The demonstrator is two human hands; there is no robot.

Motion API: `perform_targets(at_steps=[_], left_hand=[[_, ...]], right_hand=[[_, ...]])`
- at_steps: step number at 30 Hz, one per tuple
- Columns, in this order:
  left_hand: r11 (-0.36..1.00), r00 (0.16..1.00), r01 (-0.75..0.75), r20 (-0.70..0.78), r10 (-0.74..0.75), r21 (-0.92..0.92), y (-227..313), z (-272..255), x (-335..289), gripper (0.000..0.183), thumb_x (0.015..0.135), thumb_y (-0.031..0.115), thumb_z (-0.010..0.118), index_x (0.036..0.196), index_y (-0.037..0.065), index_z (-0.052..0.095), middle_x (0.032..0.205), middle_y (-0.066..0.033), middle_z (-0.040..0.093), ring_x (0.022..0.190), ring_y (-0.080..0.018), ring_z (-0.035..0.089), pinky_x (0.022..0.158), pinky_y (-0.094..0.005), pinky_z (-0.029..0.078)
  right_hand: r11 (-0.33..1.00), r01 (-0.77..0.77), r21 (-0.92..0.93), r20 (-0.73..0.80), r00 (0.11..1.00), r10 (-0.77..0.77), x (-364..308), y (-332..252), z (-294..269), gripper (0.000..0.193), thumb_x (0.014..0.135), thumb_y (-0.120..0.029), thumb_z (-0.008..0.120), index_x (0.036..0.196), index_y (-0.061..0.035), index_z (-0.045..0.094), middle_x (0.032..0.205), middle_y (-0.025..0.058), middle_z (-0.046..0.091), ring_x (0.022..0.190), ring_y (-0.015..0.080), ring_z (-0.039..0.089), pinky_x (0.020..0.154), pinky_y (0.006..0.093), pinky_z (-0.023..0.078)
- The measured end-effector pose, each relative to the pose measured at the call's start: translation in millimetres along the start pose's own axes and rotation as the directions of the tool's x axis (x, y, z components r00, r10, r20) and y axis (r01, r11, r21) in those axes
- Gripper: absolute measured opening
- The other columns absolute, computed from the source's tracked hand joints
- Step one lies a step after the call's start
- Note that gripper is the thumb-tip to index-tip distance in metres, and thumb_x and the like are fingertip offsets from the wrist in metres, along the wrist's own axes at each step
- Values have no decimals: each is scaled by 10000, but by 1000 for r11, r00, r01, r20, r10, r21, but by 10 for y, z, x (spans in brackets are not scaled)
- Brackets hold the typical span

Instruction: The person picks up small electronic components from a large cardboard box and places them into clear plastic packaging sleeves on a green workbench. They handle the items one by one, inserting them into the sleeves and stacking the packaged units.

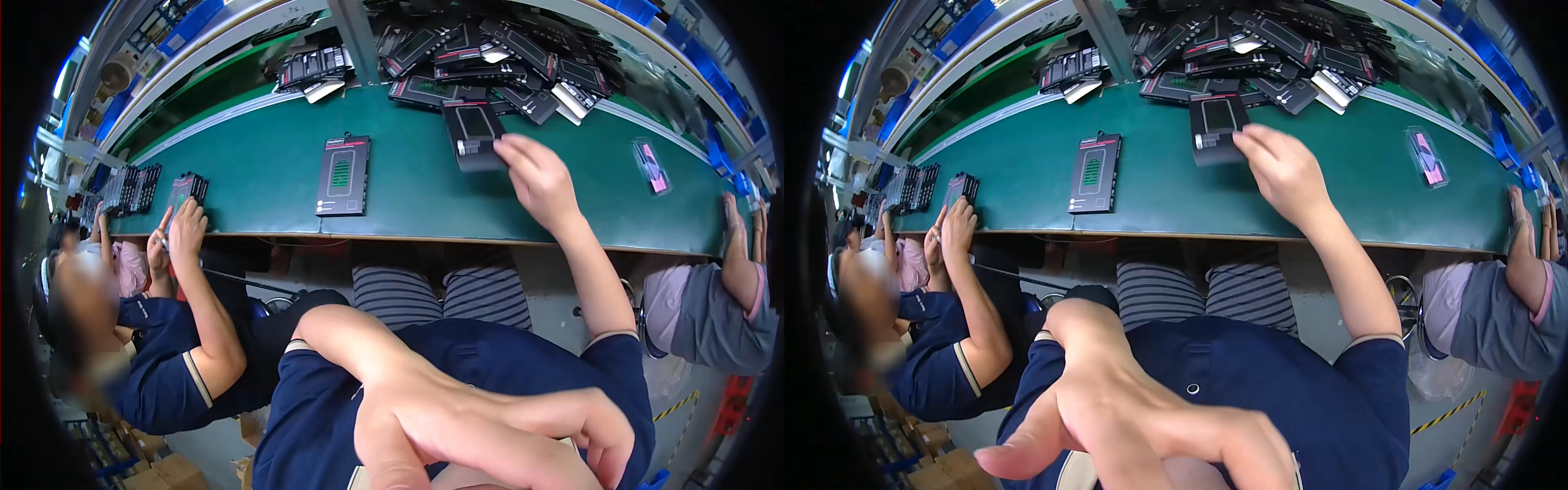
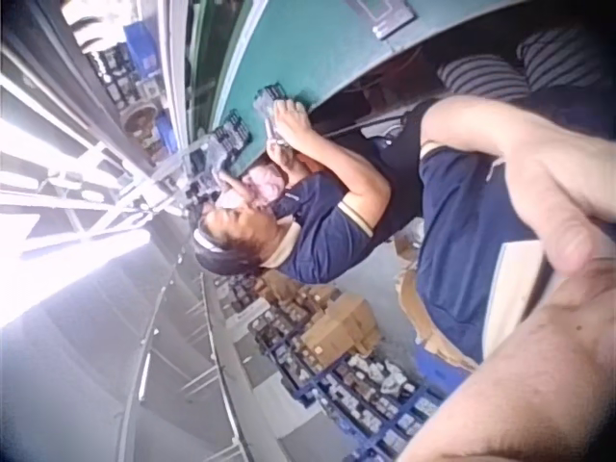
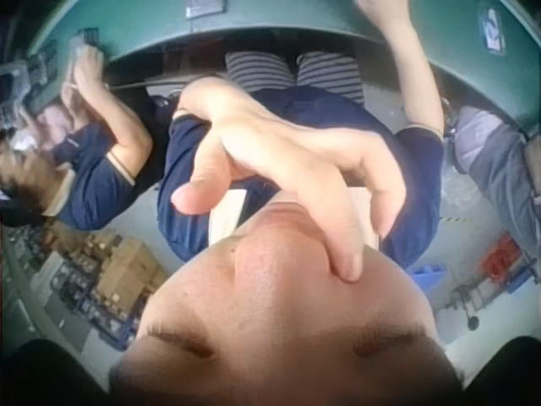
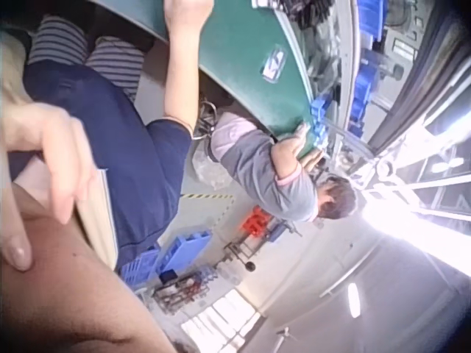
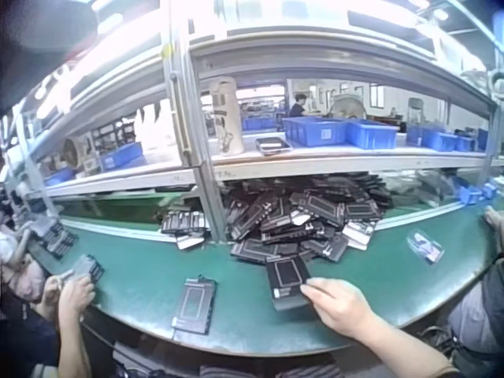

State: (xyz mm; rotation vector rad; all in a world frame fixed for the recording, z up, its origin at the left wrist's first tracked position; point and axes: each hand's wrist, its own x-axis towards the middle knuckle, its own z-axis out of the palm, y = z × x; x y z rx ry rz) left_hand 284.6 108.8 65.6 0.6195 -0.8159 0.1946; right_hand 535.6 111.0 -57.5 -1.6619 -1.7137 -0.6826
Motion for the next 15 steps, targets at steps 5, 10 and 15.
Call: perform_targets(at_steps=[5, 10, 15], left_hand=[[998, 999, 32, 3, -32, -55, -43, -95, 15, 789, 901, 729, 374, 1317, 70, 503, 1265, -245, 490, 1099, -346, 519, 955, -502, 424], [997, 999, 50, 18, -49, -55, -104, -50, 64, 761, 889, 702, 428, 1291, 64, 525, 1266, -228, 505, 1122, -351, 517, 967, -508, 421], [997, 995, 73, 67, -72, -18, -84, -127, 170, 733, 876, 675, 483, 1265, 57, 548, 1266, -210, 521, 1144, -357, 516, 978, -513, 418]], right_hand=[[933, -268, 239, 315, 931, 186, -523, 189, -218, 435, 735, 138, 537, 1099, -56, 676, 1246, 147, 636, 1172, 338, 594, 991, 407, 492], [895, -408, -181, -16, 911, 412, -862, 1415, -800, 282, 800, 50, 569, 1026, -60, 697, 1206, 158, 648, 1182, 356, 580, 1024, 426, 455], [276, -575, -770, -15, 449, 894, -1552, 2485, -1203, 554, 995, -513, 403, 1447, -199, 468, 1522, 188, 388, 1415, 396, 343, 1126, 583, 288]])
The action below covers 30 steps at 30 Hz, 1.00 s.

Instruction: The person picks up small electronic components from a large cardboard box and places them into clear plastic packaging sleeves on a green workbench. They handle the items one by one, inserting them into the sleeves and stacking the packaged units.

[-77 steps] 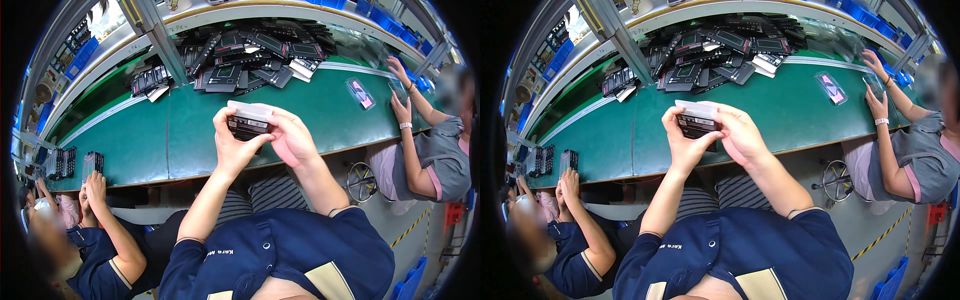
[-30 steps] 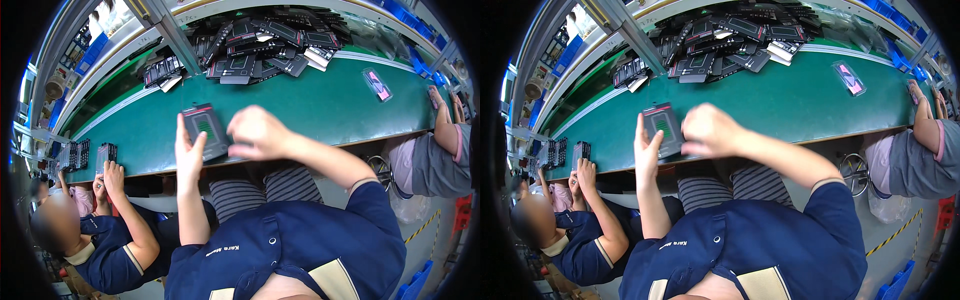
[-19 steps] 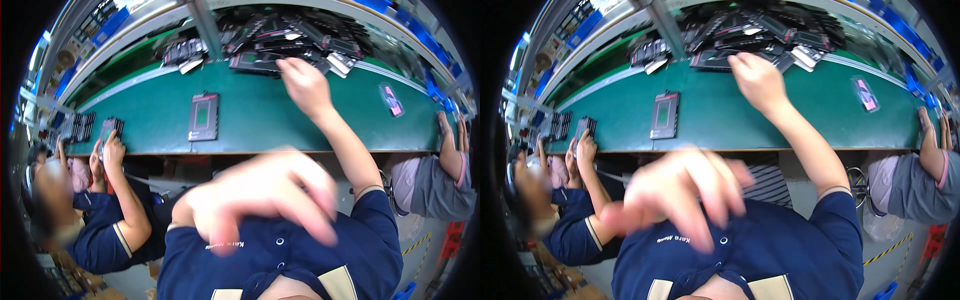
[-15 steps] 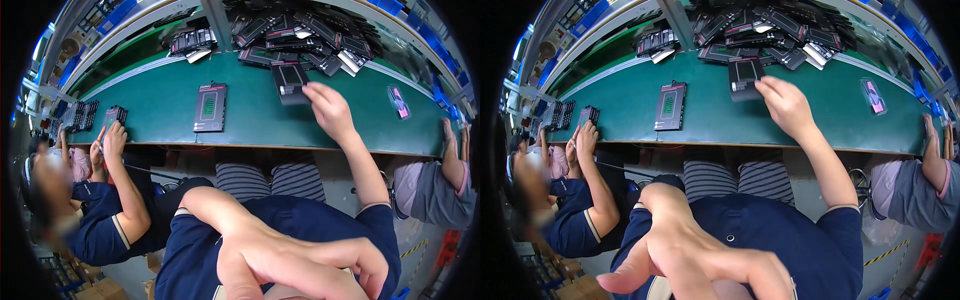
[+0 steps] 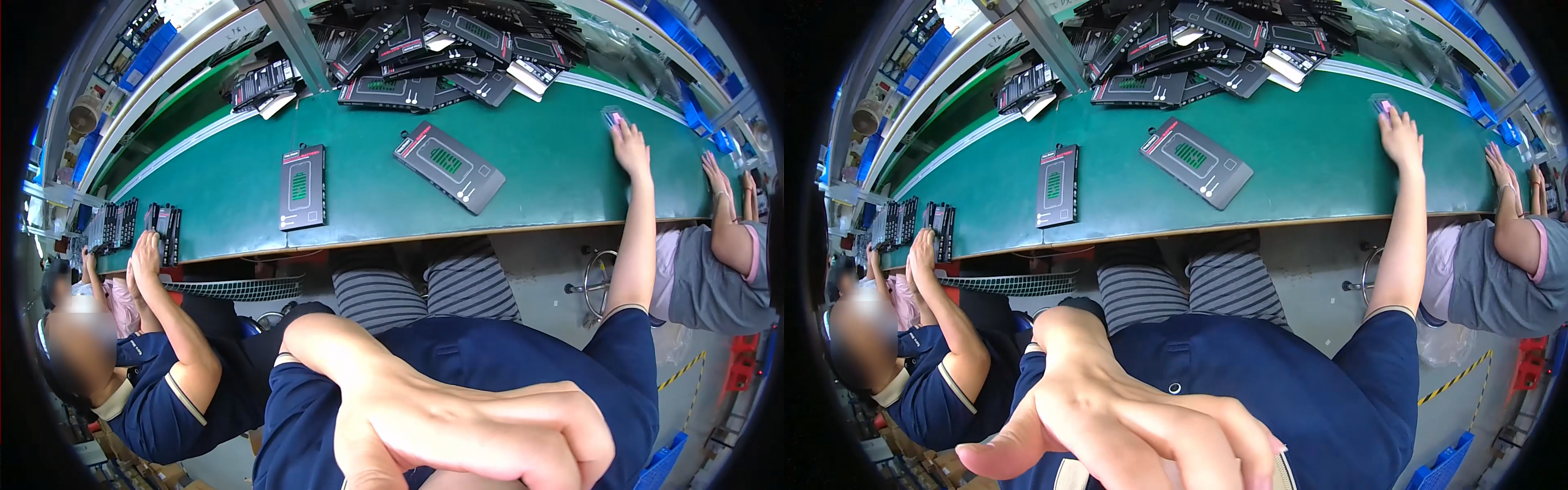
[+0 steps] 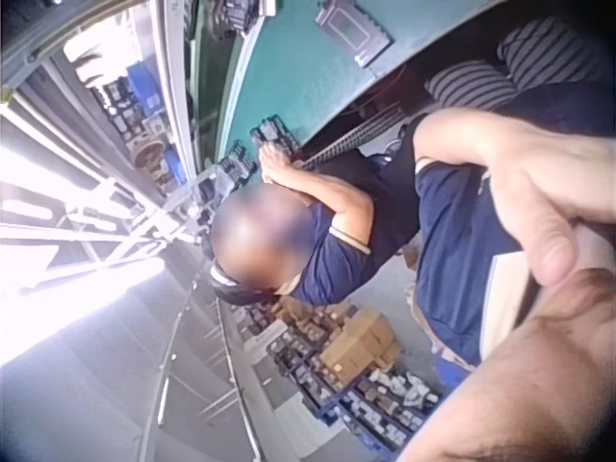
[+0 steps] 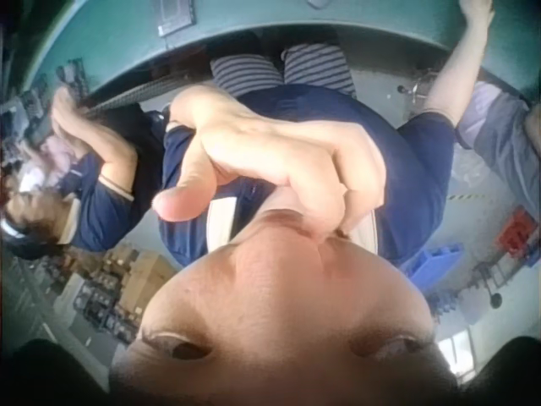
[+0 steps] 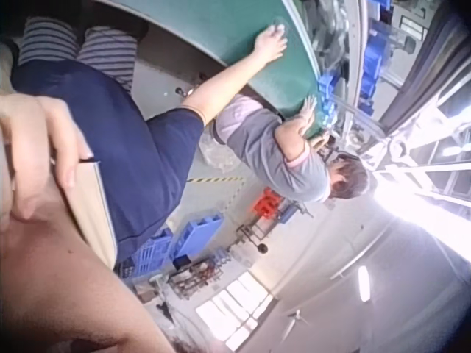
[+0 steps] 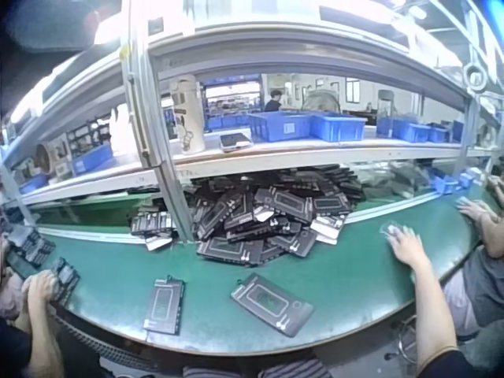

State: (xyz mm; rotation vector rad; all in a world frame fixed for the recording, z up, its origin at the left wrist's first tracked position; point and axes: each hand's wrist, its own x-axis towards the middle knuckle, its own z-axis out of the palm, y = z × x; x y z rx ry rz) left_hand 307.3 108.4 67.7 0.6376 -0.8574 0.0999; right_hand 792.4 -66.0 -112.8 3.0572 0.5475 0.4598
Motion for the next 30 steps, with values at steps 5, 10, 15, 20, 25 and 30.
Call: perform_targets(at_steps=[5, 10, 15, 20, 25, 30], left_hand=[[997, 999, 37, 22, -39, 67, 21, -103, 62, 707, 863, 649, 537, 1239, 51, 571, 1267, -193, 537, 1166, -363, 514, 990, -518, 415], [846, 992, 104, 7, -127, 522, 306, -641, 175, 682, 850, 622, 592, 1212, 44, 594, 1267, -176, 552, 1189, -368, 512, 1001, -524, 412], [-494, 844, 263, -446, -298, 829, 248, -1990, -340, 840, 781, 587, 691, 1389, 44, 490, 1492, -214, 391, 1390, -394, 351, 1164, -516, 233], [-687, 797, 77, -458, -393, 723, 44, -1747, -628, 866, 675, 432, 824, 1424, 166, 480, 1414, -129, 476, 1310, -355, 430, 1091, -512, 314], [-644, 669, 298, -636, -385, 704, 414, -1552, -303, 442, 735, 367, 790, 1056, 82, 684, 898, -138, 690, 857, -325, 665, 749, -405, 500], [-672, 799, 316, -570, -193, 670, 459, -2096, -594, 670, 777, 508, 739, 1181, -14, 626, 1188, -179, 617, 1109, -320, 589, 924, -419, 482]], right_hand=[[997, -42, 59, 112, 993, 35, -428, -385, -103, 564, 1013, -543, 316, 1513, -289, 364, 1582, 166, 290, 1437, 437, 277, 1152, 587, 214], [997, 40, 61, 74, 996, -44, -848, -541, -184, 559, 1004, -521, 347, 1495, -262, 408, 1576, 200, 284, 1431, 464, 269, 1166, 555, 188], [991, 115, 66, 19, 993, -117, -1074, -722, -350, 564, 994, -501, 393, 1493, -238, 406, 1547, 236, 318, 1403, 481, 304, 1158, 548, 217], [986, 122, 111, 79, 988, -131, -1183, -740, -449, 582, 997, -514, 375, 1515, -249, 364, 1565, 230, 283, 1424, 464, 271, 1172, 535, 185], [989, 114, 93, 102, 987, -123, -1378, -883, -524, 613, 995, -515, 371, 1530, -217, 336, 1581, 240, 234, 1450, 459, 211, 1181, 566, 120], [948, 262, 181, 14, 963, -269, -1538, -1107, -601, 485, 1003, -372, 422, 1458, -208, 460, 1521, 239, 348, 1393, 429, 329, 1156, 546, 218]])
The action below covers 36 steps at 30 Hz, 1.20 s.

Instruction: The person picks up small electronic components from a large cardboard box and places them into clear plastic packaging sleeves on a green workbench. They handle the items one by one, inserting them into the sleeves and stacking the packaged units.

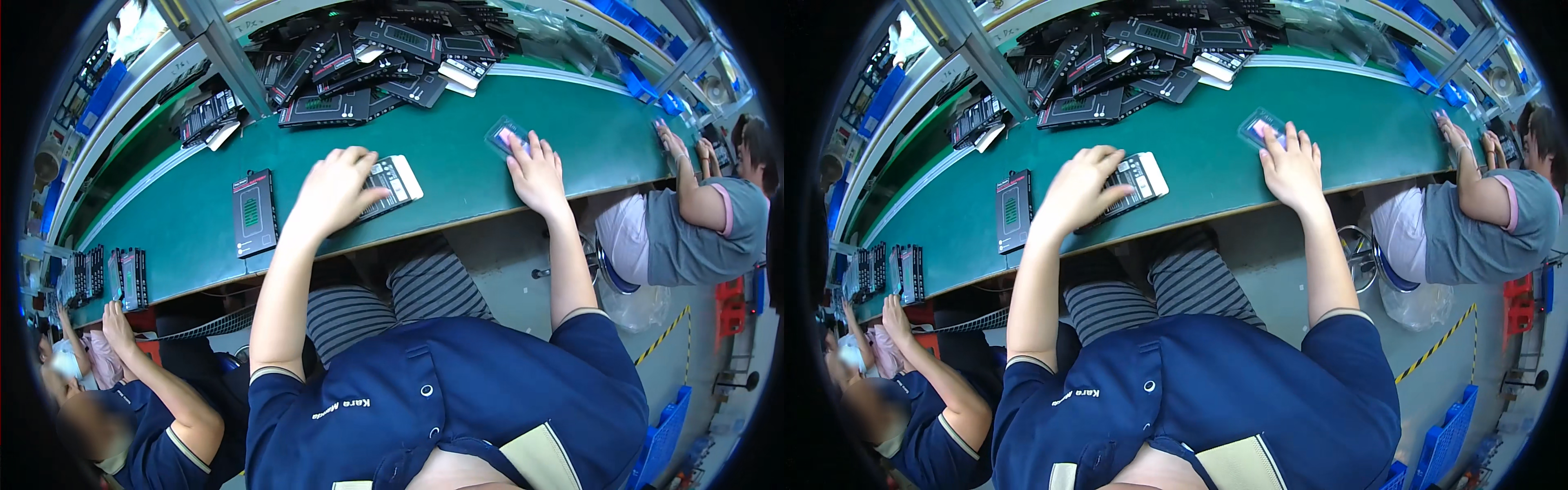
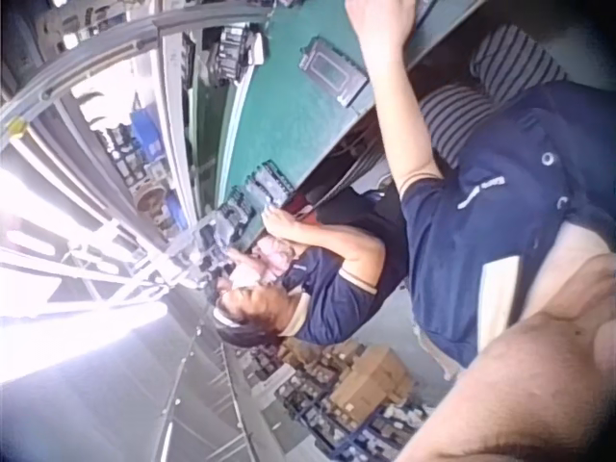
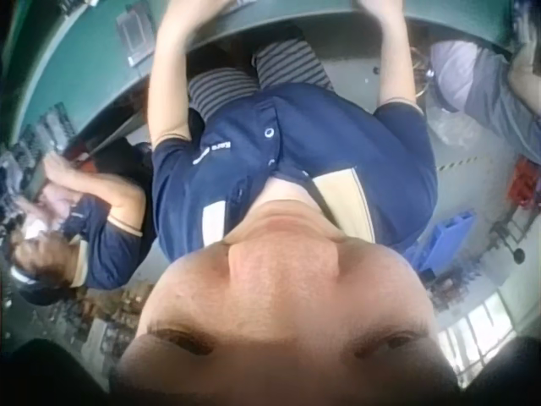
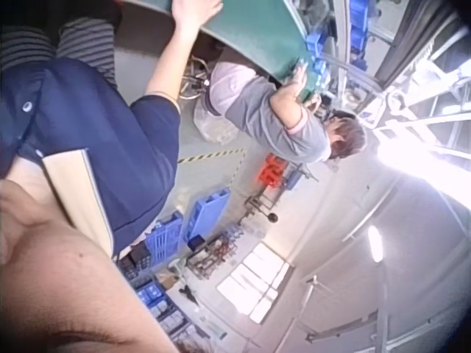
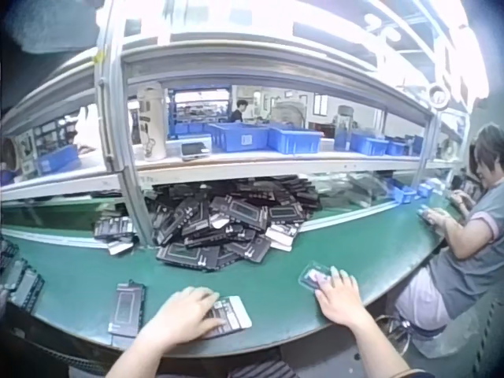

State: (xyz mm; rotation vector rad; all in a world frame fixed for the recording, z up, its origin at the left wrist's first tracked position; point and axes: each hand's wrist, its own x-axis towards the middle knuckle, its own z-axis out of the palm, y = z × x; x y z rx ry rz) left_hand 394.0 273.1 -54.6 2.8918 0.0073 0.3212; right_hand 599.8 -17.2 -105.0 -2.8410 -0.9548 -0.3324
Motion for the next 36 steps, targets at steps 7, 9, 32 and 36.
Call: perform_targets(at_steps=[7, 9, 32, 36], left_hand=[[985, 997, 60, 62, -50, -163, 85, 29, -49, 865, 641, 507, 827, 1314, 29, 570, 1234, -115, 565, 1190, -289, 506, 1059, -419, 386], [984, 997, 67, 45, -61, -163, 84, 33, -48, 841, 625, 502, 834, 1283, 37, 590, 1197, -106, 574, 1159, -284, 521, 1041, -411, 396], [981, 990, 70, -104, -90, -179, 81, 161, -138, 793, 584, 469, 857, 1219, 51, 633, 1173, -88, 593, 1116, -270, 538, 978, -382, 422], [983, 991, 59, -107, -79, -176, 80, 165, -124, 792, 585, 470, 856, 1219, 50, 634, 1171, -91, 595, 1112, -274, 543, 977, -384, 424]], right_hand=[[903, -47, 428, -12, 998, 58, 70, -613, -176, 424, 596, -252, 736, 969, -81, 633, 1152, 114, 592, 1145, 330, 503, 997, 430, 369], [844, 86, 530, -53, 996, -68, 161, -677, -109, 443, 585, -247, 749, 972, -79, 613, 1128, 105, 595, 1121, 323, 514, 980, 423, 386], [666, 487, 565, -154, 856, -494, 194, -554, -425, 584, 677, -205, 826, 1195, -57, 602, 1264, 109, 594, 1276, 338, 476, 1075, 455, 380], [725, 542, 425, -165, 834, -526, 140, -580, -307, 605, 668, -223, 830, 1205, -76, 594, 1270, 116, 558, 1305, 357, 456, 1097, 501, 346]])
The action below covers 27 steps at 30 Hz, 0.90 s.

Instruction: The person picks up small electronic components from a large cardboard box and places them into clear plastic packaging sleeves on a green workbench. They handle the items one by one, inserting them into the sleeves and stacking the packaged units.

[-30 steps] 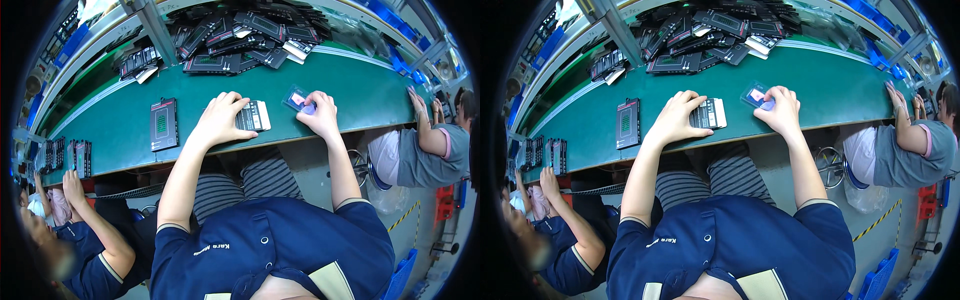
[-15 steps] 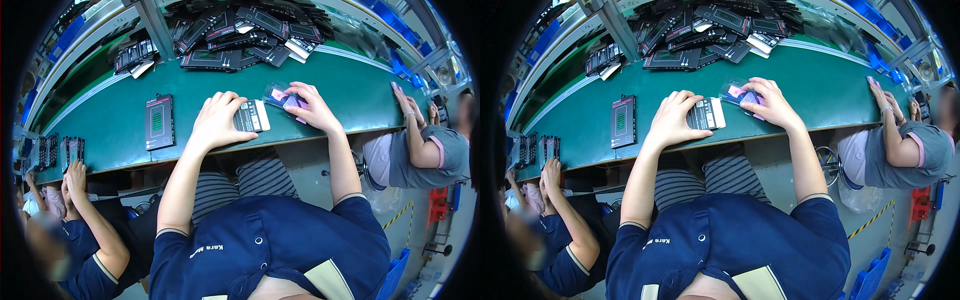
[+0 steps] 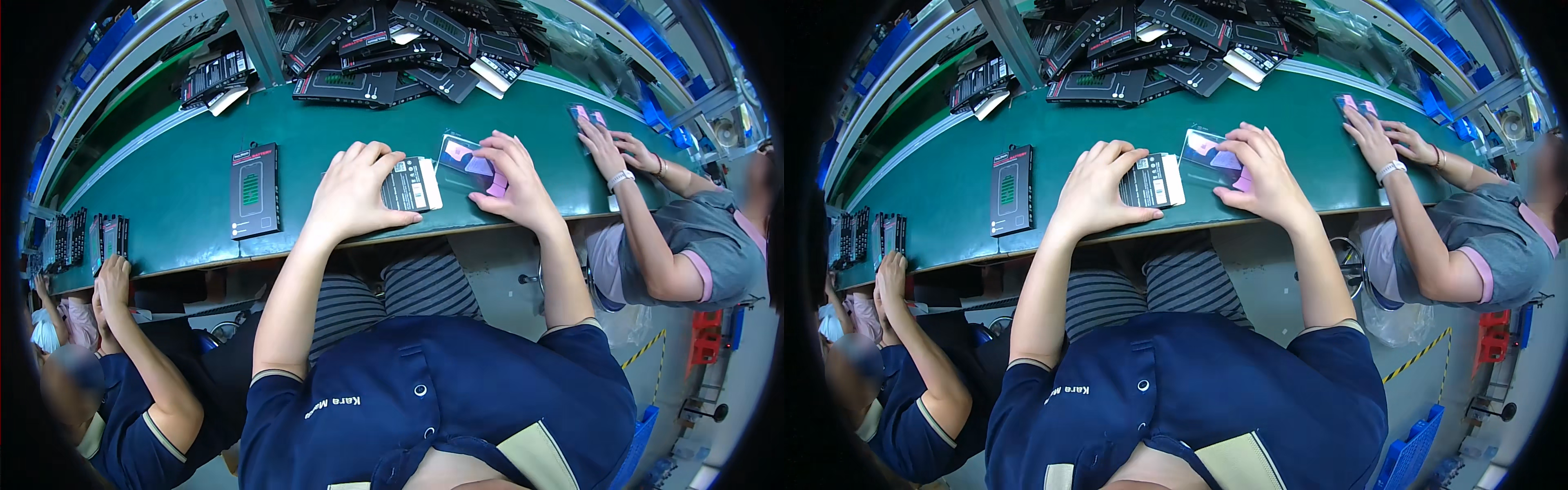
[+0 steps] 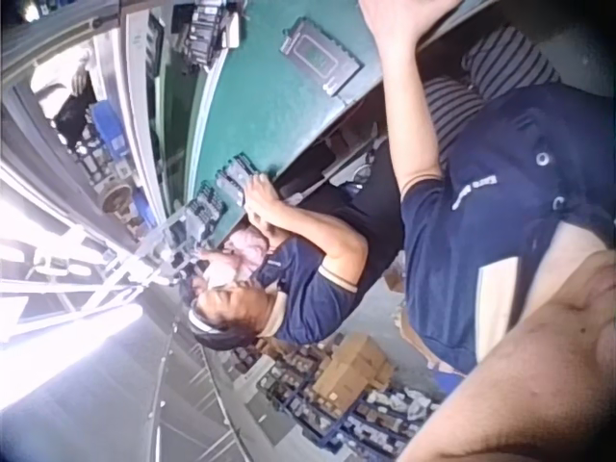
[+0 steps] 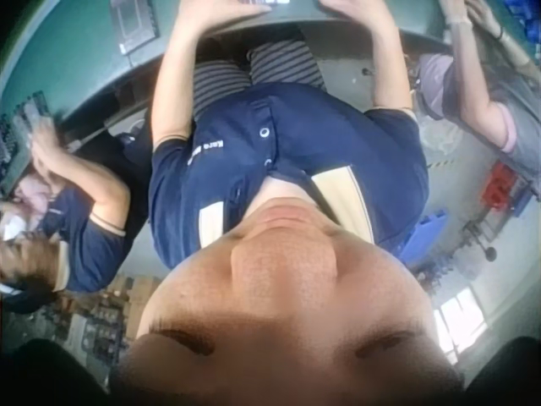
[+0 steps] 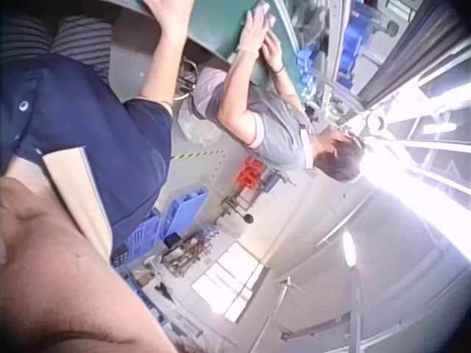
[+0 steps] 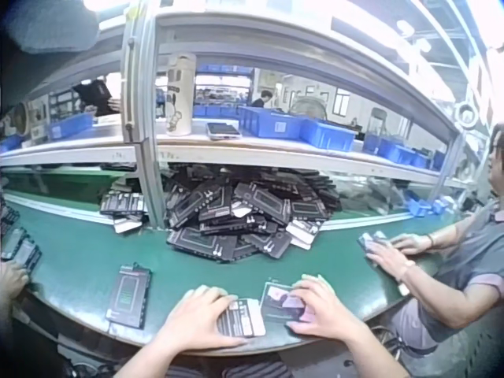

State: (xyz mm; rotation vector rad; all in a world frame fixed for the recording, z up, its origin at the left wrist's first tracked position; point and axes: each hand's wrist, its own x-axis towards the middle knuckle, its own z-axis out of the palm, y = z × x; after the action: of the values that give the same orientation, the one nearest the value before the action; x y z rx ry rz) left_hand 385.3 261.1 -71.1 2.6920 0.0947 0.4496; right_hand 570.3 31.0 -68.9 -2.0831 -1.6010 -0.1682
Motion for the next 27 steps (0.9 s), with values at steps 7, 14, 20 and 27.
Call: perform_targets(at_steps=[7, 14, 20, 27], left_hand=[[1000, 1000, 2, -12, -2, 2, 1, -13, -17, 789, 582, 471, 857, 1212, 48, 640, 1165, -98, 602, 1104, -278, 547, 974, -385, 427], [1000, 999, -13, -34, 13, 0, -19, 7, -18, 783, 583, 499, 856, 1209, 77, 648, 1167, -80, 599, 1105, -260, 547, 965, -385, 433], [999, 999, 32, -18, -32, 12, 0, -12, 3, 778, 579, 497, 859, 1200, 77, 653, 1165, -79, 600, 1109, -259, 546, 961, -379, 430], [998, 998, 59, -25, -60, -4, 28, 16, -13, 782, 564, 470, 868, 1185, 47, 652, 1188, -94, 601, 1143, -273, 541, 1000, -392, 411]], right_hand=[[985, -160, 70, 162, 976, 147, 130, 26, -8, 520, 797, -303, 760, 1273, -160, 607, 1377, 159, 494, 1316, 360, 445, 1097, 486, 344], [987, -49, -151, 242, 966, 85, 164, 89, -15, 471, 857, -373, 706, 1302, -241, 629, 1450, 167, 458, 1353, 357, 404, 1121, 471, 303], [974, -224, 43, 14, 975, 223, 11, 100, 187, 444, 733, -297, 769, 1143, -155, 678, 1328, 122, 555, 1255, 340, 471, 1083, 447, 341], [899, -196, 392, 303, 950, 75, 89, -55, 30, 436, 638, -140, 769, 1059, -96, 666, 1374, 121, 573, 1282, 320, 470, 1146, 480, 248]])
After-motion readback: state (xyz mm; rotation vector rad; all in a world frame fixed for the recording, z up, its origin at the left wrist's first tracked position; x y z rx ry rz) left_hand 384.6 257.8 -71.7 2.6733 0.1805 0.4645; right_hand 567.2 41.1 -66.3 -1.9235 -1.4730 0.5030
